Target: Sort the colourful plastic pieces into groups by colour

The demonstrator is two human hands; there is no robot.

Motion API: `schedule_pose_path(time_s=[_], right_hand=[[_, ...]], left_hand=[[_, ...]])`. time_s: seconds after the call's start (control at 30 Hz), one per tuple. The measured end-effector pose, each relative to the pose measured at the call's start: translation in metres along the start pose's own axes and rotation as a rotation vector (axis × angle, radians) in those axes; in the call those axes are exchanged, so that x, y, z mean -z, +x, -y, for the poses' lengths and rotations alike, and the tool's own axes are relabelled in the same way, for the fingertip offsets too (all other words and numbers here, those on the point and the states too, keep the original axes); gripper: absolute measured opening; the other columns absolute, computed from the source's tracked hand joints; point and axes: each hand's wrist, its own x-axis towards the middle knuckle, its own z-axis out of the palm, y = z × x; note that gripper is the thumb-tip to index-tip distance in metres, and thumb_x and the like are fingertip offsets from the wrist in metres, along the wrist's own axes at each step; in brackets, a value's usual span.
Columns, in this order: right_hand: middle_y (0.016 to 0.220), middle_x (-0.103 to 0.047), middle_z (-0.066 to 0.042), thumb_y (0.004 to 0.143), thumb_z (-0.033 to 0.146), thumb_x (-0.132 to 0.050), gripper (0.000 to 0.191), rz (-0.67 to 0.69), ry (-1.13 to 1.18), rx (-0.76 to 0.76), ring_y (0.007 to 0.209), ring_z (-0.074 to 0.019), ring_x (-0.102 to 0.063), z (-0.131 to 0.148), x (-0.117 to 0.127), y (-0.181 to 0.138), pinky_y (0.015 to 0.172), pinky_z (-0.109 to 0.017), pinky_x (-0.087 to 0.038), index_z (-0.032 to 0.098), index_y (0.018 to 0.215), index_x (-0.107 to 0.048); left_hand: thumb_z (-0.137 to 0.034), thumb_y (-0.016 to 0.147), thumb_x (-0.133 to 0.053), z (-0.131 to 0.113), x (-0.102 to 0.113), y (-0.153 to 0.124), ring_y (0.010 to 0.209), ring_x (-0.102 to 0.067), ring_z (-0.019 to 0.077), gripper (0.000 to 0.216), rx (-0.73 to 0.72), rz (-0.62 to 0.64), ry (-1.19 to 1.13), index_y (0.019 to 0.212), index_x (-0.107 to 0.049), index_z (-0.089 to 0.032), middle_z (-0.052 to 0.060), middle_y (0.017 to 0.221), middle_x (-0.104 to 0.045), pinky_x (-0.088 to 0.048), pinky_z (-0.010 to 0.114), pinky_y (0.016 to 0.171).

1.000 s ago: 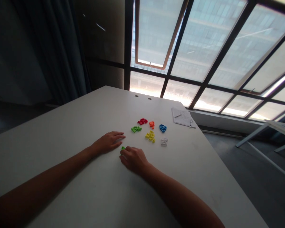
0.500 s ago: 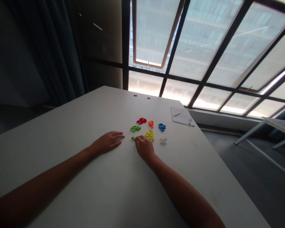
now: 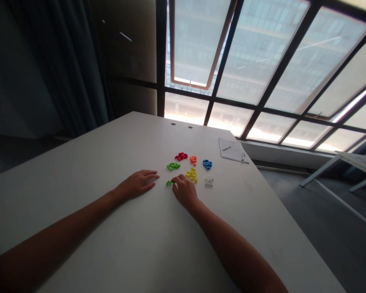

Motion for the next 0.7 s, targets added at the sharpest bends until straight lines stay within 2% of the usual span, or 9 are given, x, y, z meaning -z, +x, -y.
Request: schedule_pose_path(time_s=[0.17,0.53,0.7], right_hand=[[0.11,-0.072,-0.004,0.098,0.021,-0.061,0.017,0.004,0.005,-0.066,0.096,-0.0175,-0.067,0.0018,0.0033,0.0005,0.083,-0.026,-0.048,0.025,0.108,-0.074],[0.101,-0.076,-0.003,0.094,0.021,-0.061,0.015,0.018,0.064,-0.028,0.085,-0.0165,-0.069,0.0004,0.0033,0.0004,0.08,-0.025,-0.049,0.023,0.1,-0.075],[0.111,-0.075,-0.005,0.098,0.026,-0.055,0.027,0.047,-0.025,-0.035,0.096,-0.0188,-0.069,0.0062,0.0035,-0.0007,0.087,-0.028,-0.049,0.026,0.117,-0.074]], left_hand=[[-0.048,0.101,-0.048,0.0006,-0.0006,0.0001,0.13,-0.059,0.0268,0.044,-0.004,-0.007,-0.013,0.135,-0.068,-0.028,0.007,0.143,-0.064,-0.048,0.044,0.112],[-0.049,0.101,-0.047,0.0005,-0.0009,-0.0001,0.13,-0.059,0.0266,0.044,0.002,0.006,-0.005,0.135,-0.068,-0.029,0.006,0.144,-0.063,-0.048,0.044,0.111],[-0.048,0.102,-0.047,0.0003,-0.0003,0.0002,0.13,-0.059,0.0264,0.044,0.003,0.012,0.0,0.135,-0.068,-0.028,0.007,0.145,-0.063,-0.047,0.043,0.112]])
